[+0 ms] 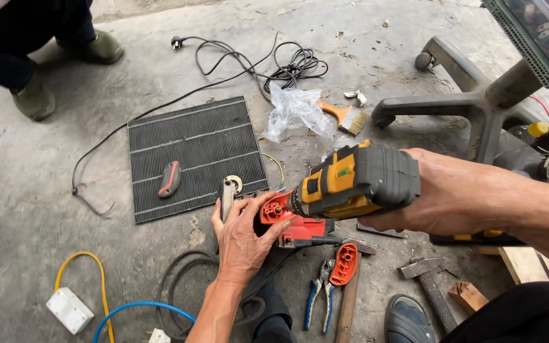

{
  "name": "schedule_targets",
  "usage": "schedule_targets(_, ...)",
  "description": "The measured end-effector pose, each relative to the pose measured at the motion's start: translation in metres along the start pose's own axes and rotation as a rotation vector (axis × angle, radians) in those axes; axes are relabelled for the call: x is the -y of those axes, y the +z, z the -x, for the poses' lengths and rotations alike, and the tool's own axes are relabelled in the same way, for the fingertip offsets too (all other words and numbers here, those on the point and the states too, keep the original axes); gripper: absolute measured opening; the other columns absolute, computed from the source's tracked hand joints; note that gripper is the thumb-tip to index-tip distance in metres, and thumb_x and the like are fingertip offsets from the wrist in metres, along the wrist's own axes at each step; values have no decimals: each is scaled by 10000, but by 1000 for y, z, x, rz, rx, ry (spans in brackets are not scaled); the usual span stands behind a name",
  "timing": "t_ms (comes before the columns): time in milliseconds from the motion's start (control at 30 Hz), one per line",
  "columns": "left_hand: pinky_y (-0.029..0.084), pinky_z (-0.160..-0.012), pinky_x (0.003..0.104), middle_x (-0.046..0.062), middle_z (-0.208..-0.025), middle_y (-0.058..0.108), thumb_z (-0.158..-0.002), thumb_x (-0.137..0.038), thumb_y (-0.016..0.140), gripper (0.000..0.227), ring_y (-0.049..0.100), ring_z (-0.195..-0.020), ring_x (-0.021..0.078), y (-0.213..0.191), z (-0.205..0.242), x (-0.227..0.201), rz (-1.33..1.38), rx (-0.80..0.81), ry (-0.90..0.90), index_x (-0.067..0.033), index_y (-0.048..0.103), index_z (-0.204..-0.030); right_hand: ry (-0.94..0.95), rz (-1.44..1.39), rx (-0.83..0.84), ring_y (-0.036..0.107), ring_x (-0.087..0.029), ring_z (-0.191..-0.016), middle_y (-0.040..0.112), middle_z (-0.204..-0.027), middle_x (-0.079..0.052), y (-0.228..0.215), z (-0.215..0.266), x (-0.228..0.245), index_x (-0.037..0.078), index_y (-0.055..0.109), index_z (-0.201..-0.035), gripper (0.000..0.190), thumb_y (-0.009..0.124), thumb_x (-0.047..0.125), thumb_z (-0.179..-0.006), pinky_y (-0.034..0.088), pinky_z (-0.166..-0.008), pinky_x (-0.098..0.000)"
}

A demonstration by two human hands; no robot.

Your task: The person uses a knife to scrape a small metal piece on a wooden board. They then pick up a red plastic housing and use a power drill to work on it, followed by manually assembling the housing components.

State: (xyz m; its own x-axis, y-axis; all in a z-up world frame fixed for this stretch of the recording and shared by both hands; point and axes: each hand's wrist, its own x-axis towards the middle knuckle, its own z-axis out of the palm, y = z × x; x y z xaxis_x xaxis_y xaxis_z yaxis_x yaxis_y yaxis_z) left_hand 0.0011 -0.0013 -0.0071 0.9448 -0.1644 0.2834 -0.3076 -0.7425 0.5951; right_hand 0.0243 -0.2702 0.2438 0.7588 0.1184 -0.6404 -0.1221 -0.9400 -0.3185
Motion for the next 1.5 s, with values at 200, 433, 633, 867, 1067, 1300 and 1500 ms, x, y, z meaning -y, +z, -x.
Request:
schedule_targets(200, 131, -1313, 668, -69, -1177, 799, -870, -687, 764, 618, 683, -1208, 104, 2, -1, 3, -8, -6, -18, -364, 742, -1397, -48, -108, 22, 696, -99, -783, 858, -886, 81, 2, -11, -5, 280, 914, -1128, 282, 898, 272, -846, 625, -705, -279)
schedule_targets(433, 131, -1310, 674, -43, -1192, 782, -886, -700, 737, 618, 685, -1236, 121, 4, -3, 5, 8, 0, -10, -352, 735, -1397, -32, -89, -19, 658, -81, -789, 847, -860, 103, 7, -16, -12, 290, 901, -1074, 242, 893, 265, -833, 608, -735, -262)
schedule_targets(633, 130, -1302, 688, -63, -1152, 792, -875, -685, 765, 614, 693, -1191, 113, 1, -3, 1, 5, 2, -12, -347, 738, -1388, 9, -61, -26, 605, -120, -699, 786, -800, 55, 0, -11, 7, 256, 879, -1027, 188, 901, 260, -840, 545, -633, -300)
schedule_targets(867, 128, -1298, 680, -122, -1191, 818, -871, -695, 755, 605, 692, -1190, 110, 2, -4, 3, 9, -10, -8, -335, 747, -1357, 63, -27, -2, 604, -125, -685, 778, -780, 49, -1, -13, 10, 268, 878, -1031, 181, 880, 270, -849, 543, -632, -299)
schedule_targets(1067, 128, -1301, 673, -115, -1203, 804, -881, -681, 756, 616, 682, -1196, 116, 1, -4, 2, 4, 2, -11, -324, 730, -1382, -35, -30, -6, 640, -103, -702, 815, -798, 82, 2, -20, 2, 291, 898, -1034, 205, 873, 255, -834, 587, -644, -287)
schedule_targets(1300, 138, -1296, 669, -148, -1230, 808, -867, -685, 766, 600, 683, -1200, 121, 0, -2, 1, -9, 6, -16, -335, 737, -1353, 23, -62, -6, 667, -95, -760, 855, -854, 88, 3, -15, 7, 306, 904, -1105, 267, 892, 271, -841, 598, -707, -275)
schedule_targets(1500, 122, -1295, 671, -155, -1250, 806, -876, -678, 758, 605, 678, -1219, 122, -2, -3, 0, 1, 23, -12, -331, 728, -1371, -27, -57, -21, 627, -97, -739, 791, -811, 81, 6, -19, -1, 278, 882, -1043, 217, 872, 261, -827, 579, -684, -280)
